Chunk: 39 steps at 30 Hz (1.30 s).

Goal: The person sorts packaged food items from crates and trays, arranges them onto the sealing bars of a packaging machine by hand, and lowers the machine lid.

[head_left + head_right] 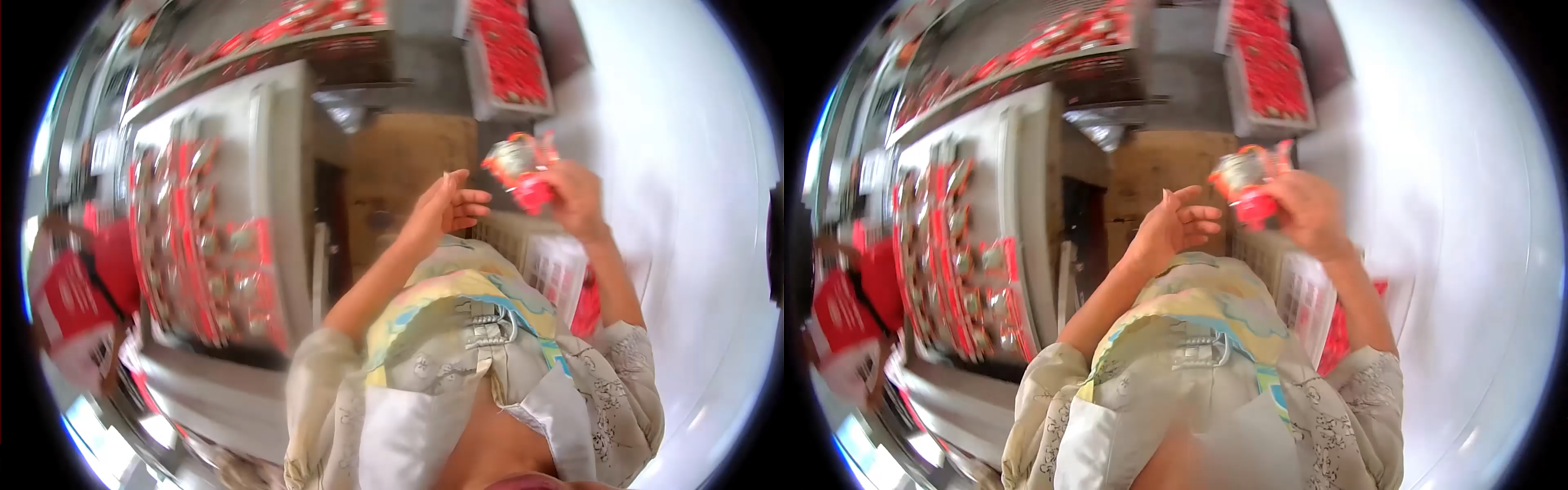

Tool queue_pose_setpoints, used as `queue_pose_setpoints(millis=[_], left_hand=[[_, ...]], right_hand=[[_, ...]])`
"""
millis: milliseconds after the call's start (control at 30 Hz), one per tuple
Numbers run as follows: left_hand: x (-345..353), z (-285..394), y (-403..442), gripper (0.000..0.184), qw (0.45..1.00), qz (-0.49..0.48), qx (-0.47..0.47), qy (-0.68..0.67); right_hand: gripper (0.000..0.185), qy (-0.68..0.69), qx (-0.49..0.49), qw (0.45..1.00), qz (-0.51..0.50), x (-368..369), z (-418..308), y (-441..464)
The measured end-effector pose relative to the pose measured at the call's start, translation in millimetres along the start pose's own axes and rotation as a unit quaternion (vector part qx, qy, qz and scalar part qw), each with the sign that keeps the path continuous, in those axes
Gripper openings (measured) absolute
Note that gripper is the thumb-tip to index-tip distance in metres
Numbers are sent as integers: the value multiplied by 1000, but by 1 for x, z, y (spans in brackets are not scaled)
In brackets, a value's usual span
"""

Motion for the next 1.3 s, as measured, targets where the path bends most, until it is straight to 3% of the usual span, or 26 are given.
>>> queue_pose_setpoints(millis=[67, 167, 200, 233, 333, 433, 533, 667, 733, 900, 967, 1033, 1100, 1167, 1267, 1300], left_hand=[[-18, 35, -7, 42, 986, -15, 24, -166], [-92, 66, -23, 45, 956, 96, 214, -179], [-117, 78, -31, 41, 936, 112, 226, -246], [-128, 96, -50, 29, 907, 161, 304, -244], [-151, 131, -98, 25, 851, 273, 373, -250], [-200, 125, -109, 31, 794, 374, 414, -240], [-231, 115, -104, 23, 759, 369, 430, -321], [-230, 118, -93, 23, 720, 361, 408, -430], [-225, 130, -88, 27, 697, 350, 396, -485], [-219, 144, -70, 33, 690, 343, 395, -500], [-228, 145, -59, 34, 687, 392, 407, -457], [-227, 154, -46, 35, 692, 428, 404, -418], [-220, 163, -40, 36, 702, 455, 387, -389], [-228, 166, -24, 36, 699, 445, 427, -362], [-231, 160, -26, 39, 706, 441, 440, -338], [-232, 157, -34, 41, 726, 434, 422, -328]], right_hand=[[25, 71, -137, 987, -51, 69, -23, 66], [23, 172, -267, 942, -111, 162, -66, 130], [22, 195, -301, 924, -129, 189, -78, 147], [26, 241, -292, 917, -124, 215, -87, 163], [34, 387, -209, 886, -144, 269, -122, 208], [19, 451, -117, 875, -133, 329, -138, 243], [8, 459, -68, 875, -138, 394, -130, 256], [10, 445, -96, 878, -145, 433, -112, 267], [9, 424, -82, 874, -223, 433, -99, 274], [19, 202, -369, 896, -140, 386, -96, 319], [24, 227, -337, 894, -189, 371, -105, 327], [27, 388, -148, 841, -347, 365, -113, 325], [23, 348, -12, 763, -544, 386, -122, 306], [29, 246, 65, 699, -669, 396, -141, 300], [30, 339, 54, 692, -635, 428, -135, 279], [28, 346, 117, 655, -662, 422, -142, 287]])
Point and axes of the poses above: each hand's wrist, its own y-axis towards the middle knuckle, its own x-axis out of the palm, z = x × y, the point moved 1 cm from there along y, towards the middle knuckle, and after that the axes turned 8 degrees about z, right-handed, at the moved point
